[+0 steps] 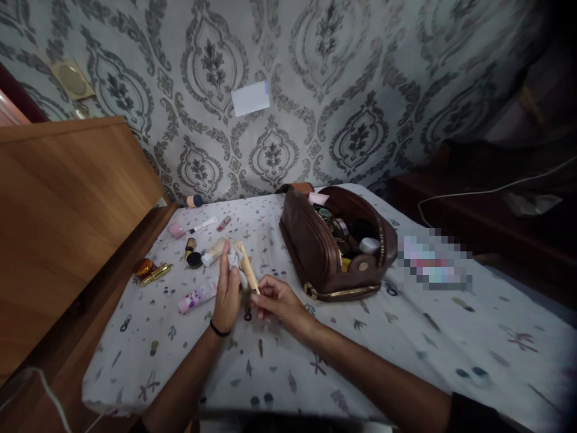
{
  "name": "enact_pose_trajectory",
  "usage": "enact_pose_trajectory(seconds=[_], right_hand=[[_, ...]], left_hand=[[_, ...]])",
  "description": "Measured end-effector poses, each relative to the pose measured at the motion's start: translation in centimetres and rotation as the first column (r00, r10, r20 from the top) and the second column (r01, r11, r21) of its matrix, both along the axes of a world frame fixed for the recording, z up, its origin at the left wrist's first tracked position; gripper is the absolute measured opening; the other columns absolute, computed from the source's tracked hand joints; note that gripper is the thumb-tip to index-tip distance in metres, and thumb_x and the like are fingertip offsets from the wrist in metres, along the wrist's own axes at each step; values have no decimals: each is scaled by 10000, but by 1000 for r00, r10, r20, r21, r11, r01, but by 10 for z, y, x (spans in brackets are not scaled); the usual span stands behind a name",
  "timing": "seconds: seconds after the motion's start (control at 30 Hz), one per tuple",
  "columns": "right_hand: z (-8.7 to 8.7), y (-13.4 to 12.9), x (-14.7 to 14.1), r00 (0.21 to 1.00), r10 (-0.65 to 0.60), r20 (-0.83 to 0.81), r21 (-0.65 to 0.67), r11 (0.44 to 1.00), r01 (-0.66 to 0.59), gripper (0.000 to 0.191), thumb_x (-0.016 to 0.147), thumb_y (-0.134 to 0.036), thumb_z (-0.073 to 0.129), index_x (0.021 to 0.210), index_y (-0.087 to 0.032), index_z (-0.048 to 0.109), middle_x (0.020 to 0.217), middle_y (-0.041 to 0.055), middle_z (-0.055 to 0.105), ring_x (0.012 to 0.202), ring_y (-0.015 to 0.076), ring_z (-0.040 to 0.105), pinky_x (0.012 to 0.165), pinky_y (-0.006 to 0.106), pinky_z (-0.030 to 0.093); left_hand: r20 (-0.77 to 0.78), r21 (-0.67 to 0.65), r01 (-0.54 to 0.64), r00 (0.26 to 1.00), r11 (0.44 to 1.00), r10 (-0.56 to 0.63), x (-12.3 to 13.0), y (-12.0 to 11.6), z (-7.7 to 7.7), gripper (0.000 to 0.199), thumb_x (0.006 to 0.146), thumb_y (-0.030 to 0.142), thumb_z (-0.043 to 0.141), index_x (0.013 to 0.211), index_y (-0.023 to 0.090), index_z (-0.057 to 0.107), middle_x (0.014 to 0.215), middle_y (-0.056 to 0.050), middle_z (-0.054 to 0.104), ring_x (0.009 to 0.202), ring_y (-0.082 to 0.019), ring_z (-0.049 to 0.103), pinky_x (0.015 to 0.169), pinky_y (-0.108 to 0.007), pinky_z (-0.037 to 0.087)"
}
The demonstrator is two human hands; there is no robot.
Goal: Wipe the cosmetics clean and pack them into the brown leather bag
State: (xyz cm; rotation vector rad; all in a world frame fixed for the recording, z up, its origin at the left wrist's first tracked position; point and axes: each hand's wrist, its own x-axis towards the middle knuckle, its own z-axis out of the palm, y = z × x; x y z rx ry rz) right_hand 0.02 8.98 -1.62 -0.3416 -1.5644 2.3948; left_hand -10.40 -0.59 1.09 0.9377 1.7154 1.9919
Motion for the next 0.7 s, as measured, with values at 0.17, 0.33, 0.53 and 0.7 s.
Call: enact_pose_trajectory(seconds=[0.17, 0.33, 0.53, 0.7], right_hand=[[-2, 6, -1, 990, -137, -25, 125, 982, 139, 491, 675, -548, 764, 768, -228, 404, 572, -104, 478, 424, 70, 431, 416, 193, 316], [-1, 0, 4, 951, -285, -115, 498, 812, 304, 255, 779, -358, 636, 706, -207, 443, 597, -74, 402, 554, 88, 366, 522, 209, 305], [-4, -9, 9, 970, -239, -41, 677, 708, 203, 180, 795, -289, 603, 731, -208, 456, 632, -54, 457, 598, 107, 406, 550, 216, 311], [-3, -11, 10, 981, -190, -34, 695, 701, 160, 185, 813, -288, 608, 726, -202, 469, 632, -56, 443, 603, 103, 401, 558, 218, 313]], left_hand=[[-365, -120, 118, 918, 986, -155, 8, 0, -5, 399, 962, 438, 514, 1285, 242, 645, 1345, -99, 585, 1328, -274, 464, 1144, -420, 332], [-366, -88, 88, 923, 992, -114, 10, 1, -8, 404, 942, 353, 567, 1332, 245, 572, 1279, -100, 597, 1207, -255, 567, 1086, -413, 399], [-1, 81, -57, 998, 995, 57, 0, 2, 0, 660, 907, 437, 622, 1461, 283, 297, 1140, -77, 620, 954, -203, 693, 760, -300, 564], [257, 125, -134, 961, 983, 98, -11, 5, 2, 438, 804, 490, 712, 1090, 202, 546, 746, 31, 637, 620, -123, 658, 558, -206, 502]])
